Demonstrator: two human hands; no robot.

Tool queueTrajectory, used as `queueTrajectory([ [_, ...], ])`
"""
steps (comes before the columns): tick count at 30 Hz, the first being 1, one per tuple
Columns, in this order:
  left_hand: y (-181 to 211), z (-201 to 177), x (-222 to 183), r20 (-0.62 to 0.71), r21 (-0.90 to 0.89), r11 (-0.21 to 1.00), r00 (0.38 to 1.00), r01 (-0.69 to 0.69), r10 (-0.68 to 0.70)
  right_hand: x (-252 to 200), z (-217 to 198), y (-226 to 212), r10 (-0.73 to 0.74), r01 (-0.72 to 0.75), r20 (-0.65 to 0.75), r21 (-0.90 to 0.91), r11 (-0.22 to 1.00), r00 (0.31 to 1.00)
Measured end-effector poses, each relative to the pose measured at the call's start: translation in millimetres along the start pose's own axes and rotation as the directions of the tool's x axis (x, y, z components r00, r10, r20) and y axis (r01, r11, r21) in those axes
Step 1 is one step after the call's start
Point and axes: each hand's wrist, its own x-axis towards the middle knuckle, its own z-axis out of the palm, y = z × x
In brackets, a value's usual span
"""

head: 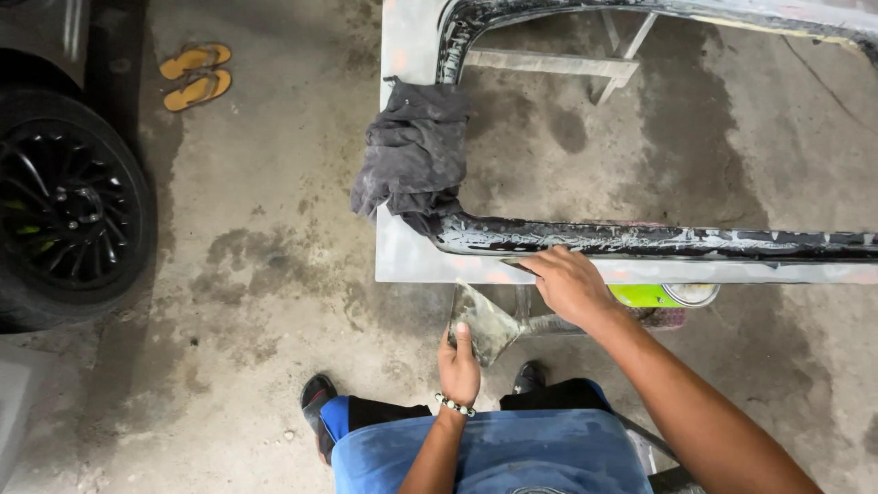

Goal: The person applies a white body filler to the edges of a car door frame using a metal putty knife. They spread the filler along the frame's perimeter and then wipe the surface with a dark cloth.

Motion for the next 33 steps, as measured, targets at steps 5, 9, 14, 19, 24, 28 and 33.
queueTrajectory([
  [5, 4.7, 1.0, 2.1, 0.014, 0.029, 0.999, 0.999, -0.038, 0.038, -3.2, 3.7, -1.4, -0.004, 0.003, -0.004, -0.034, 0.999, 1.0],
  [9, -2.7, 1.4, 6.2, 0.02, -0.058, 0.997, 0.999, -0.042, 0.043, -8.1, 12.5, -1.6, -0.033, 0.031, -0.025, -0.068, 0.997, 0.999],
  [14, -0.7, 1.6, 8.3, 0.012, -0.036, 0.999, 0.999, -0.036, 0.036, -11.6, 19.3, -7.9, 0.024, -0.024, -0.022, -0.037, 0.999, 0.999],
  [19, -11.4, -3.0, 11.2, 0.003, -0.011, 1.0, 1.0, 0.016, -0.016, -15.9, 38.6, -5.6, 0.029, -0.034, -0.08, -0.061, 0.998, 0.996],
  [24, -20.3, -4.5, 13.5, -0.005, -0.053, 0.999, 1.0, 0.007, -0.007, -19.0, 41.7, -6.2, 0.054, -0.06, -0.075, -0.075, 0.995, 0.996],
  [28, -10.9, -2.2, 12.6, 0.002, -0.022, 1.0, 1.0, 0.01, -0.01, -22.7, 41.5, -9.3, 0.045, -0.049, -0.114, -0.033, 0.998, 0.992],
  [33, -16.4, -5.4, 13.2, -0.014, 0.002, 1.0, 1.0, 0.014, -0.014, -23.3, 54.5, -8.9, 0.052, -0.063, -0.15, -0.074, 0.995, 0.987],
])
